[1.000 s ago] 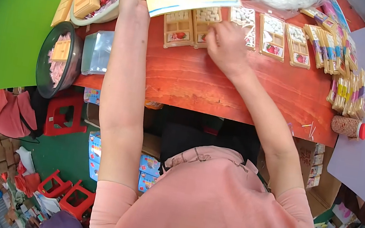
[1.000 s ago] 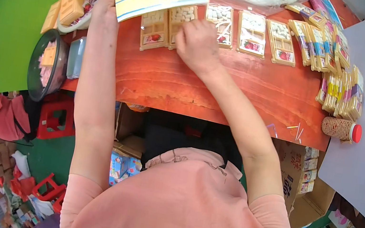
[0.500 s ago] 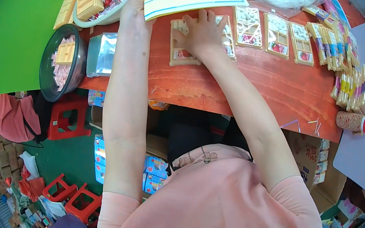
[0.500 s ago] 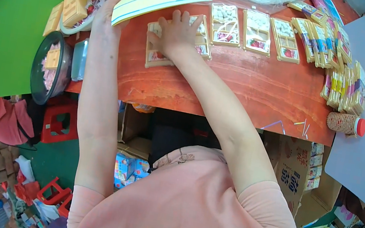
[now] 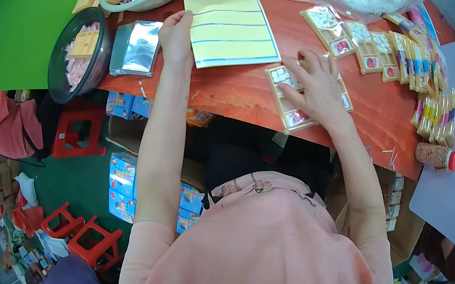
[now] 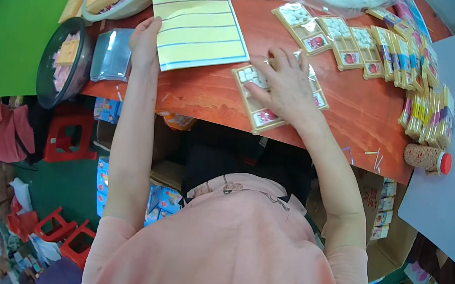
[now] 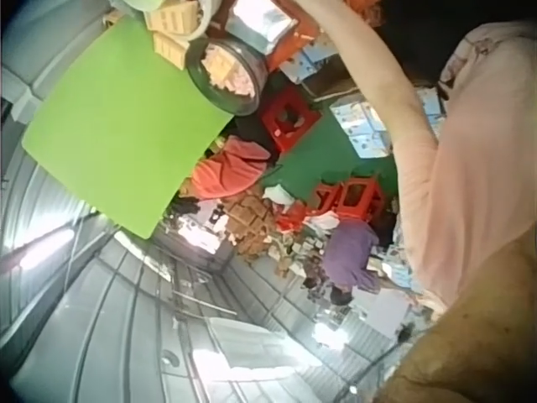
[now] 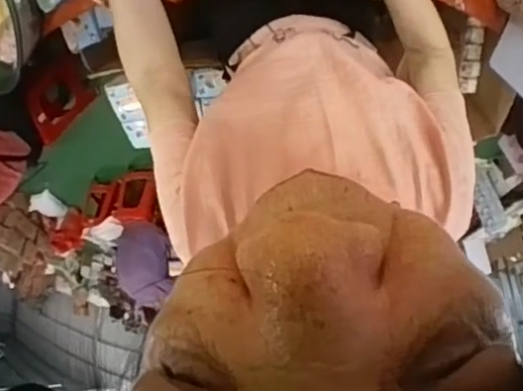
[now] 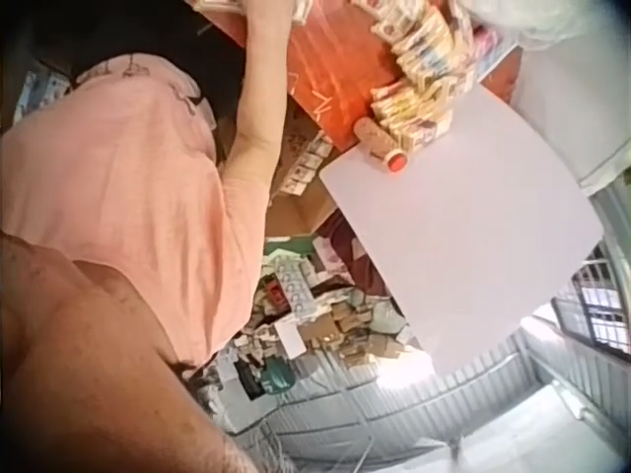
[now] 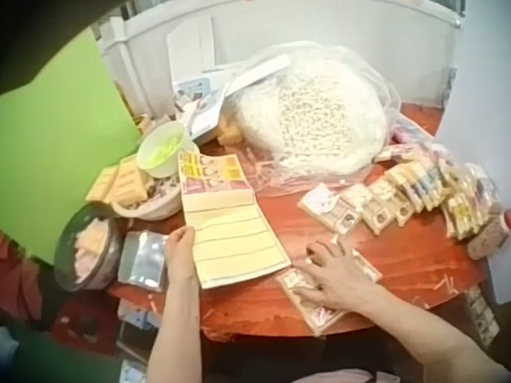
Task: Packaging small white toy components into yellow plastic trays and sealing them with adhesive labels.
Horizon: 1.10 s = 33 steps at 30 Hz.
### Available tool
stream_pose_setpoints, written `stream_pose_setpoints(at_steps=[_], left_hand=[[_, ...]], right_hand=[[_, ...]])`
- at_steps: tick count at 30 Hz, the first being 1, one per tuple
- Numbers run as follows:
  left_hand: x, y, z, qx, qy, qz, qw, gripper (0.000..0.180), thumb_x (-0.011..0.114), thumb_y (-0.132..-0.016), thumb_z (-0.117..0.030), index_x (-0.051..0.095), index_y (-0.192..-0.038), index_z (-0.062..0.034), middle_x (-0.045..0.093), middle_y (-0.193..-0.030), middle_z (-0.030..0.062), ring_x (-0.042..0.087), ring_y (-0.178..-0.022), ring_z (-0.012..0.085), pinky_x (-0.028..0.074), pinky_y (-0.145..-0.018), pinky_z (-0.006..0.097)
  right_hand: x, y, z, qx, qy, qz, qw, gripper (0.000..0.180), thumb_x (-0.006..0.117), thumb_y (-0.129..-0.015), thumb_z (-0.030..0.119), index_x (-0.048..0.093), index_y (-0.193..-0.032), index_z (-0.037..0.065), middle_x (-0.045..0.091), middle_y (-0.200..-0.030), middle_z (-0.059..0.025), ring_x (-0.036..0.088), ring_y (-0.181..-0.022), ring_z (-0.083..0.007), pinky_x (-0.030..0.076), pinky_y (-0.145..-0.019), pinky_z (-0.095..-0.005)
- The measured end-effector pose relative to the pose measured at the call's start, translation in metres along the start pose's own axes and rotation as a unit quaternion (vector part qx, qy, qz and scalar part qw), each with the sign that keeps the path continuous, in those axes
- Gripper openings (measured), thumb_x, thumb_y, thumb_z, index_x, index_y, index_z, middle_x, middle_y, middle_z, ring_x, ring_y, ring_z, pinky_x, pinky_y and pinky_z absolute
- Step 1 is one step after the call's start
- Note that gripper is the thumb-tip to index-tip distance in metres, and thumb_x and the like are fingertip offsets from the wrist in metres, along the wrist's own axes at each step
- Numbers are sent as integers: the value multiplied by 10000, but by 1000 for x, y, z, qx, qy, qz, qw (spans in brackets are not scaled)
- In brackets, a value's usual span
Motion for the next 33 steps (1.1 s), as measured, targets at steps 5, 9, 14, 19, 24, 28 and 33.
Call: stream_pose_setpoints(at_steps=[5,9,14,19,24,28,33], left_hand=[[-35,29,-30,88,-93,8,992,291,647,-876,18,582,-1149,95,699,-975,114,666,-854,142,525,-747,239],[-79,61,-38,-15,-104,47,993,382,626,-855,58,557,-1228,102,699,-984,119,670,-852,148,522,-751,230],[-99,114,-30,-127,-126,33,983,441,660,-868,-4,529,-1283,72,711,-933,104,676,-800,136,526,-713,234],[-85,131,-19,-135,-167,0,977,362,698,-888,-78,574,-1193,71,718,-953,126,680,-820,125,530,-685,222],[-90,153,0,-136,-127,2,982,234,691,-892,-67,619,-1070,66,715,-951,110,675,-771,116,530,-675,222],[-81,164,-7,-129,-77,-33,988,247,664,-920,-89,625,-1107,68,699,-986,103,669,-828,115,529,-711,230],[-103,161,-2,-173,-38,-16,984,290,617,-959,-130,618,-1167,72,691,-1028,100,663,-867,113,526,-738,239]], right_hand=[[-9,1,-8,-11,-1,2,1000,482,633,-883,414,608,-1295,164,511,-1317,-146,443,-1293,-320,258,-1115,-495],[-5,2,-18,-33,-4,-4,999,468,626,-898,395,606,-1292,144,512,-1332,-150,430,-1310,-321,251,-1120,-485],[-2,2,-30,-4,-17,-10,1000,415,616,-926,363,612,-1261,119,513,-1351,-145,419,-1328,-314,240,-1124,-475],[-12,-9,-11,-23,-14,-75,997,348,644,-923,251,616,-1242,113,538,-1332,-128,477,-1282,-304,320,-1082,-455],[18,-27,69,-11,-251,-5,968,355,649,-912,212,603,-1252,117,560,-1297,-132,546,-1182,-316,392,-1015,-444],[55,-27,114,-109,-178,-32,977,366,650,-890,191,610,-1249,130,570,-1278,-108,522,-1205,-301,376,-1019,-451],[66,-17,125,-137,-134,-57,980,325,650,-871,176,646,-1193,135,573,-1262,-75,506,-1213,-276,350,-1029,-463]])
Point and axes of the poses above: each hand's wrist, its own y-axis away from the middle knuckle, its own x-axis out of the palm, z = x × y, the point moved 2 cm from there along -y, towards the middle knuckle
